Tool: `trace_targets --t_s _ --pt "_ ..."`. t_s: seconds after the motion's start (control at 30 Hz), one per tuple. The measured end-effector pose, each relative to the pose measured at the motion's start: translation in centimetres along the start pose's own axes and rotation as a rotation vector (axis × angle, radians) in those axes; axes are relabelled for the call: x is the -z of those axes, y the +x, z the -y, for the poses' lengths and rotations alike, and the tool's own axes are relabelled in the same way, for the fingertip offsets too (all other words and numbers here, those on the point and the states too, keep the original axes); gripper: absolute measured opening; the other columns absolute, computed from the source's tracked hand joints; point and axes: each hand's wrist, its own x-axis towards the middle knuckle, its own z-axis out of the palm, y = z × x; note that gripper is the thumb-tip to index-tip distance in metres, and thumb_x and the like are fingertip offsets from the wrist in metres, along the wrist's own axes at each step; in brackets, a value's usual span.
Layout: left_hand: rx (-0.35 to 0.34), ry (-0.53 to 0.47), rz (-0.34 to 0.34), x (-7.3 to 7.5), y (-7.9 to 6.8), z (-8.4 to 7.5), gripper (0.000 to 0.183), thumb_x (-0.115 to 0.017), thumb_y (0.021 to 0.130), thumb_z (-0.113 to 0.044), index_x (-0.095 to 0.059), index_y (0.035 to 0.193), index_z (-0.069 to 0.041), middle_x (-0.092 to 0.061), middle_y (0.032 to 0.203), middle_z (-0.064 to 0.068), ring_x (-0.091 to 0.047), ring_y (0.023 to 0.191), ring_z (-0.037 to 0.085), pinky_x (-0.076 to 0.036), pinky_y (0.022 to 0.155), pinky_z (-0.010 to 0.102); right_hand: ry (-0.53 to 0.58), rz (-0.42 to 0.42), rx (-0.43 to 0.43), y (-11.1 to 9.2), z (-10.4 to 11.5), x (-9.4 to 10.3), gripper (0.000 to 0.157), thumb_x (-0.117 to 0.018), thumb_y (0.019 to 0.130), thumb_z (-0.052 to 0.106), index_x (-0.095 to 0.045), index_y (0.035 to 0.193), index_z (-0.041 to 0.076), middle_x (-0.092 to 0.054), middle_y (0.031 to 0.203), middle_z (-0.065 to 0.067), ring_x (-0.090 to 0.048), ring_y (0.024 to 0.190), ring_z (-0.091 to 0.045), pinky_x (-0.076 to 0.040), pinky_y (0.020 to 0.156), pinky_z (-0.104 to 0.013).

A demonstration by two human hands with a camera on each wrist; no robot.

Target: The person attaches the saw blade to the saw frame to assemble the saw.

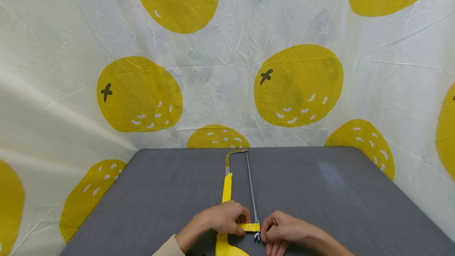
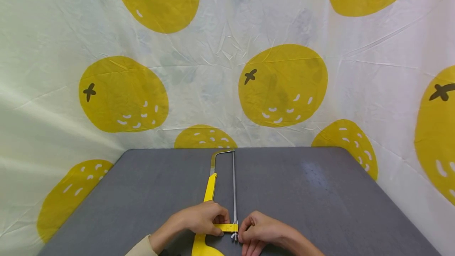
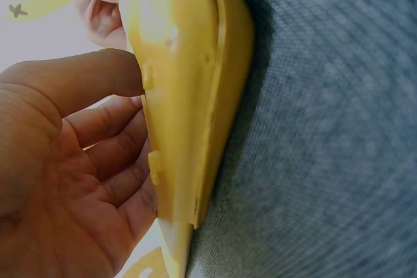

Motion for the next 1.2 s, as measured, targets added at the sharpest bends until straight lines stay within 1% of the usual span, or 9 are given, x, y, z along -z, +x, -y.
trace_targets --t_s 0.23,0.43,0.77,1.2 --pt "0.001 0.002 0.001 -0.23 -0.08 -0.03 0.012 -0.078 0.088 -0.01 -0.073 0.095 -0.018 -0.061 0.078 -0.017 -0.054 0.067 -0.004 -0.05 0.066 0.016 -0.01 -0.02 0.009 0.07 -0.42 -0.1 0.017 -0.06 0.094 0.009 -0.07 0.102 -0.002 -0.075 0.071 0.001 -0.07 0.06 0.0 -0.054 0.052 -0.017" --pt "-0.006 0.007 -0.001 -0.38 -0.03 0.18 0.012 -0.078 0.089 -0.01 -0.073 0.095 -0.019 -0.061 0.078 -0.018 -0.054 0.067 -0.004 -0.05 0.065 0.016 -0.009 -0.021 0.01 0.09 -0.43 -0.22 0.016 -0.06 0.094 0.008 -0.068 0.103 -0.002 -0.075 0.07 0.001 -0.07 0.059 0.0 -0.054 0.052 -0.017" --pt "-0.013 0.009 0.002 -0.63 -0.02 0.45 0.012 -0.078 0.089 -0.011 -0.073 0.096 -0.019 -0.062 0.078 -0.018 -0.055 0.067 -0.004 -0.051 0.066 0.016 -0.017 0.0 0.026 0.22 -0.69 -0.17 0.016 -0.06 0.094 0.008 -0.069 0.103 -0.002 -0.075 0.07 0.002 -0.07 0.059 0.0 -0.054 0.052 -0.017" --pt "-0.015 0.026 -0.022 -0.91 -0.1 0.35 0.012 -0.079 0.089 -0.011 -0.073 0.095 -0.019 -0.06 0.078 -0.018 -0.054 0.067 -0.004 -0.05 0.066 0.015 -0.018 0.019 0.026 0.23 -0.86 -0.14 0.017 -0.06 0.093 0.007 -0.071 0.103 -0.002 -0.075 0.072 0.003 -0.07 0.061 0.001 -0.054 0.053 -0.017"
